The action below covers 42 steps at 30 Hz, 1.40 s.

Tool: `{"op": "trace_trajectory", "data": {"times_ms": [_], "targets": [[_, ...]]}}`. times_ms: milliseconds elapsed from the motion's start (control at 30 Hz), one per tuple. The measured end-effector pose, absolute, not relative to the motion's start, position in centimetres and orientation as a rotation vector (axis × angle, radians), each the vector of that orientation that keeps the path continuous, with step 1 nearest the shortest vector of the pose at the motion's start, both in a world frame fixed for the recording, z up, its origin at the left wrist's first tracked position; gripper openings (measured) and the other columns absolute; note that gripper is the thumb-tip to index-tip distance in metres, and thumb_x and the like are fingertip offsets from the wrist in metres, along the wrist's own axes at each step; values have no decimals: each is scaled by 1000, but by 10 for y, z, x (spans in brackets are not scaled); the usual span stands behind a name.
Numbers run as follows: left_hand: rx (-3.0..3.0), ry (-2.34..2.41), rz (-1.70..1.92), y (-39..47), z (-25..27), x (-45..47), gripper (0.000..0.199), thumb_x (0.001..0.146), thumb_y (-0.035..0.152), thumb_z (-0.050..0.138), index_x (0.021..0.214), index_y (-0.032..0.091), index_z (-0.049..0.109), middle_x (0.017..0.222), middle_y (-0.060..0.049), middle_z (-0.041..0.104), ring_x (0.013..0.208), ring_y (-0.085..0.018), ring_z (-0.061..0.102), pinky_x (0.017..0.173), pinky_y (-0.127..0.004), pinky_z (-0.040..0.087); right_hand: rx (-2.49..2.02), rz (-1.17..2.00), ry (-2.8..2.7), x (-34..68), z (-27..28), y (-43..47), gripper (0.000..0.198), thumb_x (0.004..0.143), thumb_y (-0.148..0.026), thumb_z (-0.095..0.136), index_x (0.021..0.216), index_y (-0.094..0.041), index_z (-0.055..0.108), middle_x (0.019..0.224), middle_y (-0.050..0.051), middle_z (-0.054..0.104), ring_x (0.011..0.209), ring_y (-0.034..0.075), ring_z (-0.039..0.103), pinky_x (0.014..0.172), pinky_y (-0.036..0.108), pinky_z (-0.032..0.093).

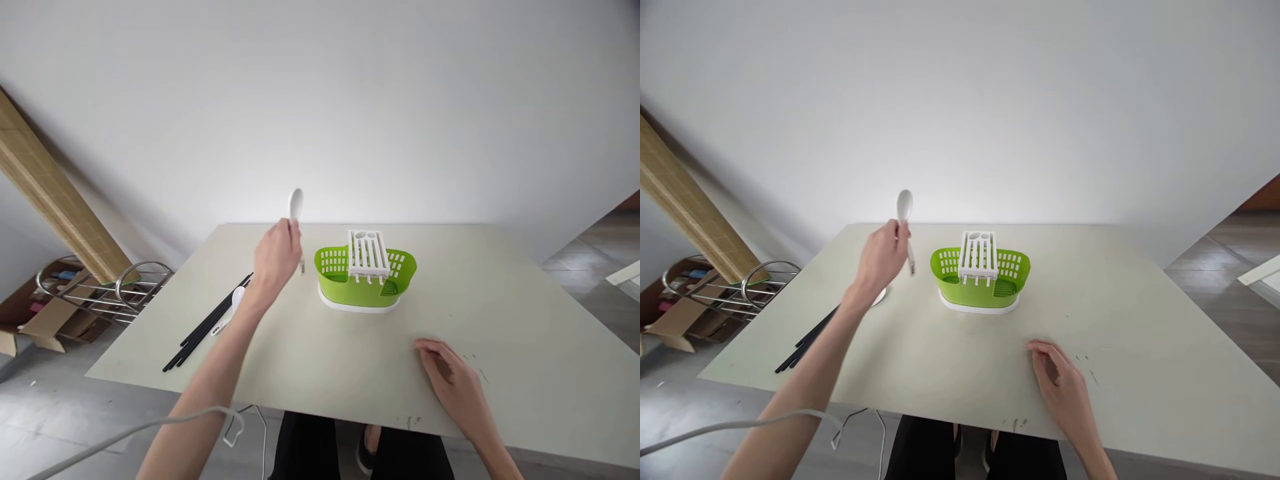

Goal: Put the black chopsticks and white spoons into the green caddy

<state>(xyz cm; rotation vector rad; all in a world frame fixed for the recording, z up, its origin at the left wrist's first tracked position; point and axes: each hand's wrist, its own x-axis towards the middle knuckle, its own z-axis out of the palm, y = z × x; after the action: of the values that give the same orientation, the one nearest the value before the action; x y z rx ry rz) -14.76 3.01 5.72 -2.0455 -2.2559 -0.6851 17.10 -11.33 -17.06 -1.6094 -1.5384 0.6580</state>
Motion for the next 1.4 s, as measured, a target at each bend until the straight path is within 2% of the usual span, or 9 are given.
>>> {"op": "trace_trajectory", "data": {"times_ms": [100,200,400,700,833,1033,1167,1300,1400], "targets": [[-2169,-2329,-465,10,50,-190,47,110,45,27,101,22,67,88,-7,75,87,-26,70,71,-32,43,-1620,671,-1545,172,-173,-113,35,102,-53,52,110,-28,75,125,8,75,110,25,72,69,28,57],[-2237,-2451,-164,-9,21,-230,47,108,48,33,93,24,70,82,-4,74,77,-24,68,67,-31,41,-1631,671,-1546,173,-175,-112,35,102,-54,53,109,-28,75,126,8,75,109,26,71,69,28,57],[-2224,-2603,303,-40,-31,-271,46,106,47,38,86,25,73,91,-8,75,85,-27,71,72,-31,44,-1616,664,-1566,175,-178,-112,33,102,-51,53,110,-28,75,125,8,75,113,26,70,74,28,57],[-2238,-2390,436,-40,-59,-282,55,109,44,25,87,20,70,102,-17,76,94,-32,74,81,-39,52,-1645,622,-1575,175,-177,-112,34,100,-53,53,107,-29,75,122,6,76,111,25,71,82,31,56],[-2227,-2337,433,-39,-67,-288,60,109,47,22,90,20,72,103,-17,77,94,-34,75,81,-43,55,-1639,614,-1573,173,-175,-112,34,101,-53,52,106,-29,75,122,6,77,111,26,71,87,33,56],[-2216,-2225,430,-39,-72,-292,58,110,45,24,89,23,73,102,-14,78,94,-33,77,78,-41,55,-1663,627,-1557,172,-172,-112,36,99,-55,52,105,-29,76,121,6,77,109,25,71,75,30,56],[-2173,-2196,370,-38,-71,-296,51,109,48,31,87,21,68,91,-13,77,85,-31,77,71,-37,53,-1667,638,-1552,173,-172,-112,36,99,-55,52,105,-28,76,122,7,76,110,26,71,71,28,56],[-2152,-2091,-34,-38,-57,-283,42,109,51,37,98,21,65,90,-10,75,79,-27,74,64,-33,49,-1659,648,-1556,173,-173,-112,36,100,-55,52,107,-28,75,123,7,76,111,26,71,72,29,56],[-2280,-1732,-508,-34,-34,-248,35,109,48,42,103,22,64,99,-10,73,89,-25,71,71,-35,52,-1658,637,-1563,173,-173,-111,35,101,-53,52,107,-29,75,123,6,76,110,25,71,80,30,57]]}}
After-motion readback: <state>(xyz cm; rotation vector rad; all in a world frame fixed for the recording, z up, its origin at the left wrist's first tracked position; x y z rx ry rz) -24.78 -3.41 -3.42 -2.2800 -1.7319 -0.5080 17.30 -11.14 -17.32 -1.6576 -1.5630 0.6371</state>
